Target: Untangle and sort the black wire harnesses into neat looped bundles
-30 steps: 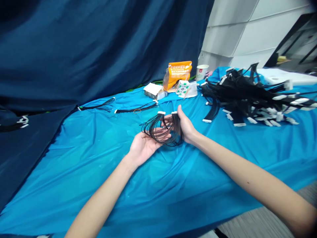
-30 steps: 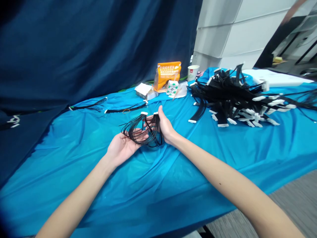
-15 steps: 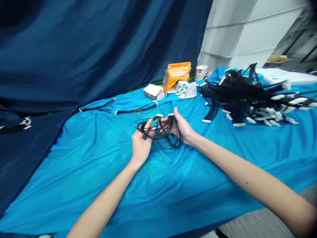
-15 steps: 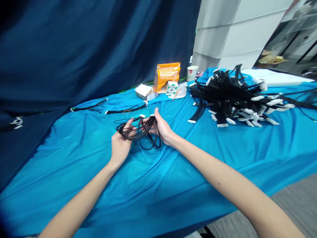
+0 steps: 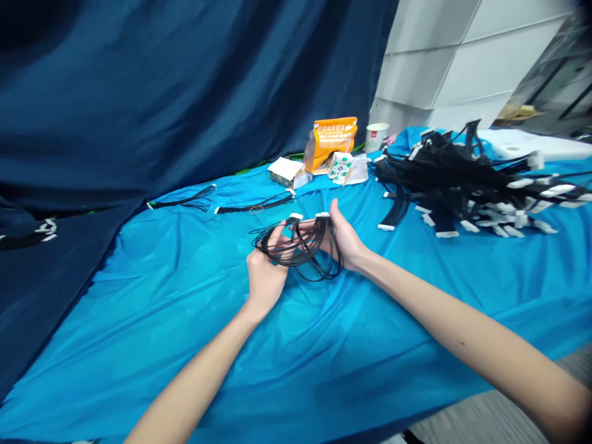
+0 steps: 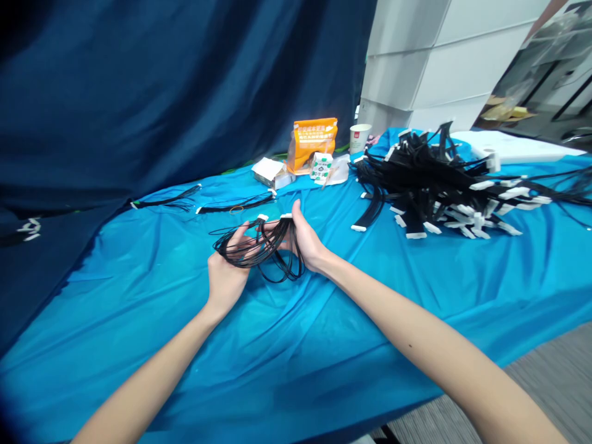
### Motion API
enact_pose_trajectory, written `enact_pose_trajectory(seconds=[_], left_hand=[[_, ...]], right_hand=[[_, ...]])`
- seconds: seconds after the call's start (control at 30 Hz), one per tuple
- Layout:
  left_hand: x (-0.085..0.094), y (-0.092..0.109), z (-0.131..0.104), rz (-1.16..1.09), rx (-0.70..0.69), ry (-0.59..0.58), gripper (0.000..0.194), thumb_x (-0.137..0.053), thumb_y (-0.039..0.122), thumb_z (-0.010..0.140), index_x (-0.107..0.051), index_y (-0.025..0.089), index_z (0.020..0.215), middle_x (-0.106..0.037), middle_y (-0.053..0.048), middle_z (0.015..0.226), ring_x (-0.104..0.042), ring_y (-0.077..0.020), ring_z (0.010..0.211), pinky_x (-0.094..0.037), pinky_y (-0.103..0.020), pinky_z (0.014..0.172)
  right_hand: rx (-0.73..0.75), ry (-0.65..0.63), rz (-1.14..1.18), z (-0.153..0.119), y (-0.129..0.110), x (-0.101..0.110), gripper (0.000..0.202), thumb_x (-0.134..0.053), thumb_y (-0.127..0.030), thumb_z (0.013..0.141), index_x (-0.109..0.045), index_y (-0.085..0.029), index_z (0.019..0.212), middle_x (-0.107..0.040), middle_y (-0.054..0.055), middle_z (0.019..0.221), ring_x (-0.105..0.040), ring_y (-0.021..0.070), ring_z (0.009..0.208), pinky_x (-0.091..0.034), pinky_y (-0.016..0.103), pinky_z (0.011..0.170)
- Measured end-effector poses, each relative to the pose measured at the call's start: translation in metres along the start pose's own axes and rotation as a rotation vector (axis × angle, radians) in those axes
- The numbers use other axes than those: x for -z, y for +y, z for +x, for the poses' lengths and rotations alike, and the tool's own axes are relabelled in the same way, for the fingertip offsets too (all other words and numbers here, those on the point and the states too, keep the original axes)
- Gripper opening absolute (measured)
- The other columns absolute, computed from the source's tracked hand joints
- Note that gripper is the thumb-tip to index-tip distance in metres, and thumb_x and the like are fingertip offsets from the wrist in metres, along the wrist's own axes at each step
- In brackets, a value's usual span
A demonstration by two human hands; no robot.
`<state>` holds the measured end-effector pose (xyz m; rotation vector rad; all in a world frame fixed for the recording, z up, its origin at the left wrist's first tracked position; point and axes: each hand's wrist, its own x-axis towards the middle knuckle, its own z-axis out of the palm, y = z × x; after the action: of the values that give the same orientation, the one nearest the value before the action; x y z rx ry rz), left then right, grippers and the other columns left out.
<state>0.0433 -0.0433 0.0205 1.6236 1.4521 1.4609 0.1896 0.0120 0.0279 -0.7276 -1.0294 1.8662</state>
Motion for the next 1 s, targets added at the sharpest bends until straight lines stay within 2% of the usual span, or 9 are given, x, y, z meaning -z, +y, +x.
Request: enact_pose_trajectory(seconds=[0.2,0.5,0.73,0.87,1.0], left_hand=[[0.0014,0.0001,-0.0001,0.035,-0.001,0.027,0.040,-0.061,0.011,0.067,-0.067,0.020,0.105,-0.069,-0.003,0.087,-0.061,-0.0177,0.082,-0.043,-0.024,0.082],[0.0014,0.0007,-0.0009,0.048,-0.013,0.045,0.029,-0.057,0.015,0.073,-0.069,0.022,0.098,-0.067,-0.003,0.090,-0.059,-0.0172,0.084,-0.042,-0.024,0.084],[0.0013,0.0031,-0.0010,-0.005,-0.011,0.080,0.035,-0.061,0.015,0.070,-0.067,0.022,0.104,-0.065,-0.002,0.083,-0.057,-0.0172,0.082,-0.041,-0.025,0.084],[-0.0002,0.0041,0.0000,-0.069,0.045,0.054,0.039,-0.060,0.015,0.070,-0.064,0.020,0.108,-0.065,-0.002,0.084,-0.058,-0.0162,0.080,-0.043,-0.023,0.079],[-0.0029,0.0028,0.0002,-0.142,0.117,0.024,0.047,-0.059,0.011,0.068,-0.061,0.021,0.114,-0.065,-0.001,0.085,-0.057,-0.0122,0.069,-0.045,-0.021,0.067]], right_hand=[[0.014,-0.032,0.006,-0.0002,-0.0006,0.0008,0.080,-0.003,-0.057,0.090,-0.068,-0.011,0.088,-0.071,0.012,0.076,-0.067,0.0196,0.077,-0.052,0.031,0.073],[0.007,-0.031,-0.021,-0.0003,0.0002,0.0007,0.081,-0.004,-0.061,0.088,-0.068,-0.012,0.089,-0.070,0.011,0.077,-0.067,0.0197,0.078,-0.052,0.030,0.072],[-0.023,-0.006,-0.023,-0.0012,-0.0009,-0.0011,0.080,-0.005,-0.062,0.088,-0.068,-0.012,0.090,-0.070,0.011,0.076,-0.066,0.0194,0.077,-0.052,0.030,0.073],[-0.022,0.011,-0.021,-0.0004,0.0004,-0.0006,0.078,-0.006,-0.062,0.088,-0.068,-0.015,0.088,-0.070,0.010,0.078,-0.066,0.0201,0.079,-0.052,0.031,0.071],[-0.008,0.020,-0.023,0.0010,0.0016,-0.0002,0.077,-0.007,-0.062,0.088,-0.068,-0.016,0.085,-0.070,0.009,0.078,-0.066,0.0199,0.077,-0.052,0.031,0.069]])
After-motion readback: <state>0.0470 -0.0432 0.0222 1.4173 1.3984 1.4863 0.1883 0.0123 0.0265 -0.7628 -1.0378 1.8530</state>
